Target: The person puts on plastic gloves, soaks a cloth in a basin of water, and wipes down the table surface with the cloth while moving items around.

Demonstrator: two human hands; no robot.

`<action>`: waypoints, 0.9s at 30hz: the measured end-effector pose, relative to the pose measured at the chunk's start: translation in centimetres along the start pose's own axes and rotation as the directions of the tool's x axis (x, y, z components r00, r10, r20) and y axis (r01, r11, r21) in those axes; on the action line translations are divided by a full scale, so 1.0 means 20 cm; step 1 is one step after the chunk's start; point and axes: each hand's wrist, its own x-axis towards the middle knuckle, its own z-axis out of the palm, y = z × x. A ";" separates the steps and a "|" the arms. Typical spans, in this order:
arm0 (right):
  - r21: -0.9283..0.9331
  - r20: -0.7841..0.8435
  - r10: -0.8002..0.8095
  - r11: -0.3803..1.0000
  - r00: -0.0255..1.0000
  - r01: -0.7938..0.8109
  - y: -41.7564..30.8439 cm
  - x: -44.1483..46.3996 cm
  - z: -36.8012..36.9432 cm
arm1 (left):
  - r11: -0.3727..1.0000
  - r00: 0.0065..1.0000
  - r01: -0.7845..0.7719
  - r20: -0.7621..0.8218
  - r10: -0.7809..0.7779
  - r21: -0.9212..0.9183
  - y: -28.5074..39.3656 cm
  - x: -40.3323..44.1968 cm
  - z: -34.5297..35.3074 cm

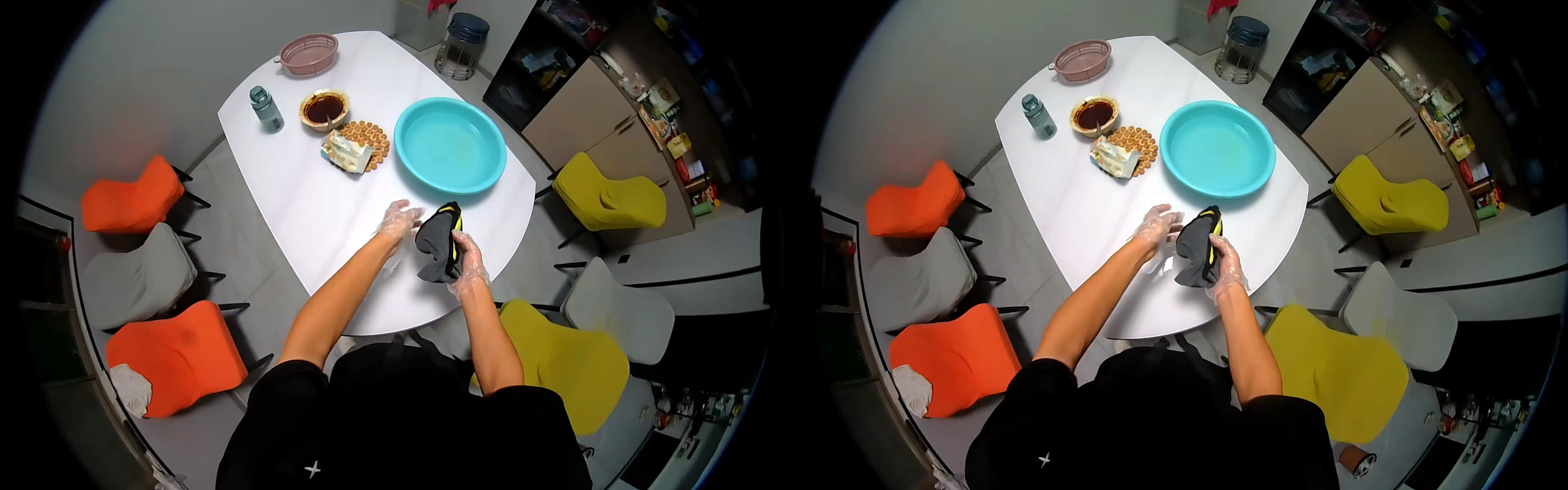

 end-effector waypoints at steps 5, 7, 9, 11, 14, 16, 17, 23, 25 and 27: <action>0.072 0.055 0.012 0.997 0.998 -0.016 -0.24 0.08 -0.21 | 0.914 0.989 0.092 -0.071 -0.131 -0.394 -0.04 0.51 0.22; 0.081 0.100 -0.016 0.997 0.995 0.008 -0.32 0.15 -0.31 | 0.825 0.978 0.110 -0.087 -0.189 -0.555 0.03 0.51 0.29; 0.142 0.077 0.007 0.990 0.997 -0.017 -0.38 0.18 -0.35 | 0.745 0.973 0.112 -0.080 -0.216 -0.658 0.04 0.52 0.30; 0.165 0.060 0.022 0.986 0.998 -0.032 -0.39 0.21 -0.39 | 0.765 0.974 0.077 -0.116 -0.195 -0.639 0.05 0.51 0.29; 0.180 0.048 0.078 0.980 0.996 -0.086 -0.37 0.26 -0.42 | 0.858 0.948 0.087 -0.224 -0.228 -0.506 0.11 0.55 0.32; 0.163 0.069 0.113 0.979 0.991 -0.123 -0.34 0.28 -0.42 | 0.882 0.930 0.137 -0.247 -0.271 -0.451 0.16 0.56 0.37; 0.159 0.095 0.126 0.977 0.987 -0.140 -0.32 0.29 -0.42 | 0.845 0.933 0.124 -0.228 -0.277 -0.520 0.17 0.55 0.40; 0.156 0.145 0.159 0.971 0.977 -0.181 -0.23 0.17 -0.38 | 0.727 0.965 0.100 -0.111 -0.237 -0.680 0.04 0.54 0.38; 0.112 0.093 0.176 0.976 0.980 -0.186 -0.24 0.07 -0.33 | 0.696 0.969 0.088 -0.100 -0.226 -0.713 0.04 0.51 0.36; 0.091 0.086 0.170 0.980 0.982 -0.178 -0.23 0.02 -0.31 | 0.719 0.968 0.089 -0.110 -0.225 -0.690 0.03 0.48 0.32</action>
